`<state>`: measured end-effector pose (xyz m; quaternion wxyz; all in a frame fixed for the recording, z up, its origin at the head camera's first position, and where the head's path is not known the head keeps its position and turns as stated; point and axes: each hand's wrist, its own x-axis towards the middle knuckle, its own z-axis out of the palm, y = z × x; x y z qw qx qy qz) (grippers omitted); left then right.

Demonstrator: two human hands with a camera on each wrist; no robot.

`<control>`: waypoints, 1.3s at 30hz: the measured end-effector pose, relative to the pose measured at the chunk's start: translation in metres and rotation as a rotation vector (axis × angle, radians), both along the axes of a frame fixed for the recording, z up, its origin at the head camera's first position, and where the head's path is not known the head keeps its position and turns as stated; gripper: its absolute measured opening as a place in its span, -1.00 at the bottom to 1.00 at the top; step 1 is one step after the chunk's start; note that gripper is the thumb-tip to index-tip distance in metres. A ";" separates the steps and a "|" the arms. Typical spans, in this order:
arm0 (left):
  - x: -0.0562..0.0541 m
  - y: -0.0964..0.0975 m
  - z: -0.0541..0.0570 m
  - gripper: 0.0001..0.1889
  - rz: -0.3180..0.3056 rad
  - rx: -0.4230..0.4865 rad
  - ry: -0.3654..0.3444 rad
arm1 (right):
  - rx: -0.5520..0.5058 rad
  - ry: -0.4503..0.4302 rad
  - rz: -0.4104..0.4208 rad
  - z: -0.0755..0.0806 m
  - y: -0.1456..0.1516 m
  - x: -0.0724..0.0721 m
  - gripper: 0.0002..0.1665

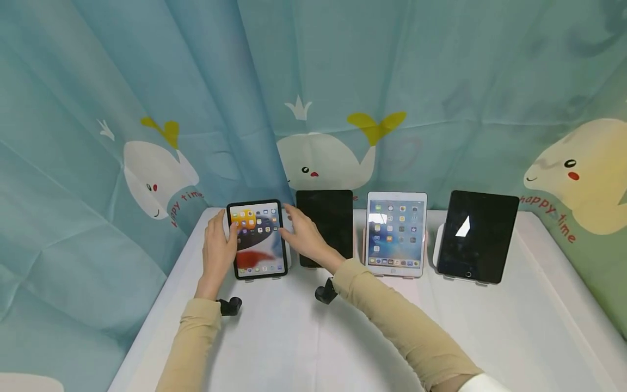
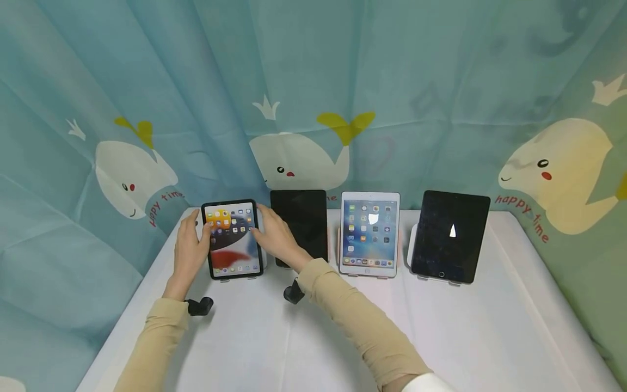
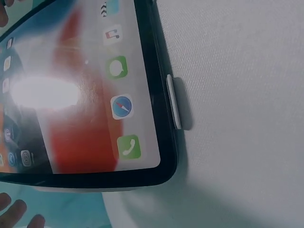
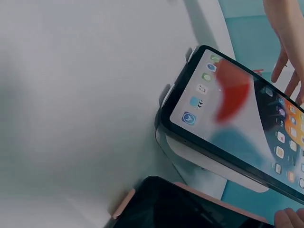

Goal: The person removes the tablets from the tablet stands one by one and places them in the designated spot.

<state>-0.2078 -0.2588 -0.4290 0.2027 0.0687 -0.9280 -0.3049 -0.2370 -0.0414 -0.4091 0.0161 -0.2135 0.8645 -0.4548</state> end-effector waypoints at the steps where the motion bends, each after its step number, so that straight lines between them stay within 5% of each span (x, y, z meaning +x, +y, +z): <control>1: 0.000 -0.001 -0.001 -0.44 0.004 0.002 -0.001 | 0.007 -0.002 -0.003 0.000 -0.002 -0.001 -0.26; 22: -0.013 -0.003 -0.007 -0.49 0.039 0.155 0.010 | 0.030 -0.202 -0.048 0.006 -0.028 -0.011 -0.11; 39: -0.021 0.001 0.000 -0.55 0.034 0.243 0.039 | -0.076 -0.160 -0.079 0.005 -0.027 -0.013 -0.21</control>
